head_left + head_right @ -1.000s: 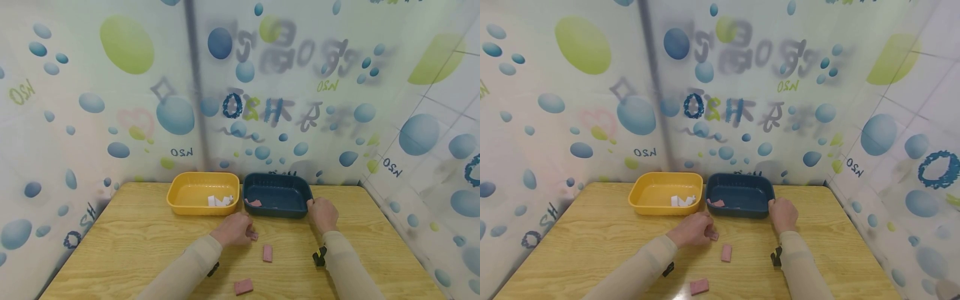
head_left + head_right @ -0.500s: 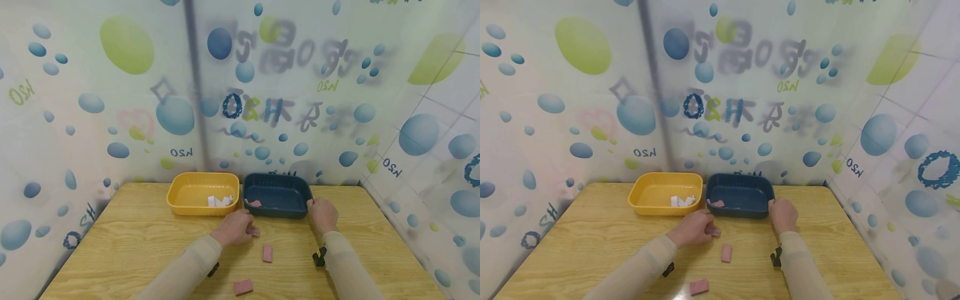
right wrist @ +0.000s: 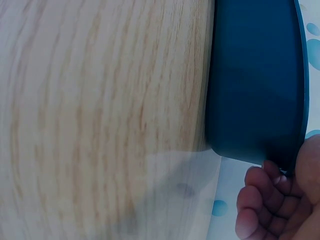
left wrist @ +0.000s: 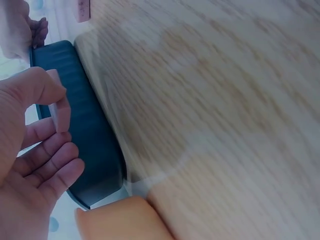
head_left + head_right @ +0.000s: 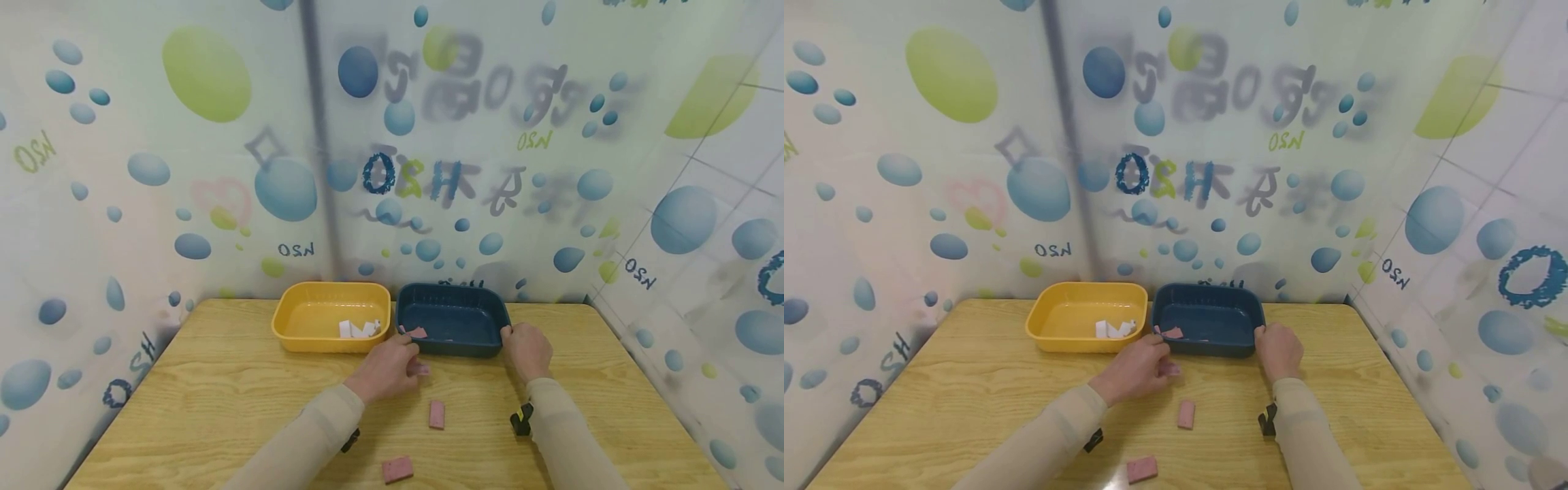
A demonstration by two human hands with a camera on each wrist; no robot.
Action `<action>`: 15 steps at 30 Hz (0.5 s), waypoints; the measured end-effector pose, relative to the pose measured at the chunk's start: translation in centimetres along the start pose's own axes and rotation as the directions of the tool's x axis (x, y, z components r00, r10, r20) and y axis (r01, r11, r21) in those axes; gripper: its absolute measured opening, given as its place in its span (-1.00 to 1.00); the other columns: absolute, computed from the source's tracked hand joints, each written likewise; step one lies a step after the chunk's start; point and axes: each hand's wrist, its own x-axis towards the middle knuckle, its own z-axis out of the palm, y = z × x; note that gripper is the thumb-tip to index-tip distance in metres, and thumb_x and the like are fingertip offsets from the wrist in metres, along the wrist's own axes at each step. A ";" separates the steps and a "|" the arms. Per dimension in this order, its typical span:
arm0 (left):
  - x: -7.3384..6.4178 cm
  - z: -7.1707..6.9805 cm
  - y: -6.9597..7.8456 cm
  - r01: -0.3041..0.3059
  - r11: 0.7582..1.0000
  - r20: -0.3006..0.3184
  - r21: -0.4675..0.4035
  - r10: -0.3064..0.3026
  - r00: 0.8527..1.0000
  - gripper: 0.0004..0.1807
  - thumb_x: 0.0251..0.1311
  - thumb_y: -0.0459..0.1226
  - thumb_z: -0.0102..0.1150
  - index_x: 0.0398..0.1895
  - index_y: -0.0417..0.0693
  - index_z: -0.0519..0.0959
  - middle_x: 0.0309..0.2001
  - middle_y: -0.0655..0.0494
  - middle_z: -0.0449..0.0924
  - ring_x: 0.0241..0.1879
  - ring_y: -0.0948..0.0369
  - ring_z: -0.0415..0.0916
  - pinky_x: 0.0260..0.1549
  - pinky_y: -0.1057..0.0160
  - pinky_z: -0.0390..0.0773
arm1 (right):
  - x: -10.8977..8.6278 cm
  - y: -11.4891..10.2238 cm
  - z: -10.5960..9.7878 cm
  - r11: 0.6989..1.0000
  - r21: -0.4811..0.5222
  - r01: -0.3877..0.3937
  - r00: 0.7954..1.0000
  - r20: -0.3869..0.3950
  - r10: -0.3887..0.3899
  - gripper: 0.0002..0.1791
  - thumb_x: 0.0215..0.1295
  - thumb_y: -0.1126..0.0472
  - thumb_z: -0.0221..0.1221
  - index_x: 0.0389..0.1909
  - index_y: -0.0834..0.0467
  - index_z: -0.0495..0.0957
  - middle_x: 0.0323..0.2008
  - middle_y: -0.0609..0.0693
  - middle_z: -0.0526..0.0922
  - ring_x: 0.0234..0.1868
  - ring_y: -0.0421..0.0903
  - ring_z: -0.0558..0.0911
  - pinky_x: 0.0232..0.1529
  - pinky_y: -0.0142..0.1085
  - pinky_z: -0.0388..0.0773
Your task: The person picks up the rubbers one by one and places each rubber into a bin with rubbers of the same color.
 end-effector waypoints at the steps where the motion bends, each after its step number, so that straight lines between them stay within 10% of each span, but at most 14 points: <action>1: 0.1 0.0 0.1 -0.002 1.000 -0.010 0.001 0.002 1.000 -0.79 0.18 -0.11 0.45 -0.35 0.02 0.62 -0.29 0.21 0.54 -0.29 0.30 0.48 -0.26 0.34 0.55 | 0.0 0.0 0.0 1.000 -0.001 0.000 1.000 0.001 0.000 -0.47 0.40 0.25 -0.05 -0.83 0.02 0.12 -0.73 -0.12 0.04 -0.64 -0.14 0.06 -0.61 -0.31 0.01; 7: 0.3 0.0 0.1 -0.043 0.998 -0.093 0.035 0.046 0.995 -0.84 0.17 -0.21 0.40 -0.42 0.01 0.57 -0.25 0.15 0.60 -0.14 0.22 0.61 -0.05 0.30 0.62 | 0.0 0.1 0.0 1.000 -0.004 -0.002 1.000 0.006 0.002 -0.47 0.40 0.24 -0.05 -0.83 0.02 0.12 -0.73 -0.12 0.04 -0.64 -0.14 0.06 -0.62 -0.31 0.01; 15: 0.7 -0.3 0.3 -0.051 0.998 -0.145 0.041 0.057 0.988 -0.76 0.20 -0.20 0.42 -0.15 -0.06 0.61 -0.34 0.20 0.43 -0.31 0.26 0.33 -0.29 0.37 0.48 | 0.0 0.0 -0.1 1.000 -0.005 -0.010 1.000 0.010 0.011 -0.48 0.40 0.24 -0.04 -0.82 0.03 0.13 -0.73 -0.12 0.06 -0.64 -0.14 0.08 -0.62 -0.30 0.03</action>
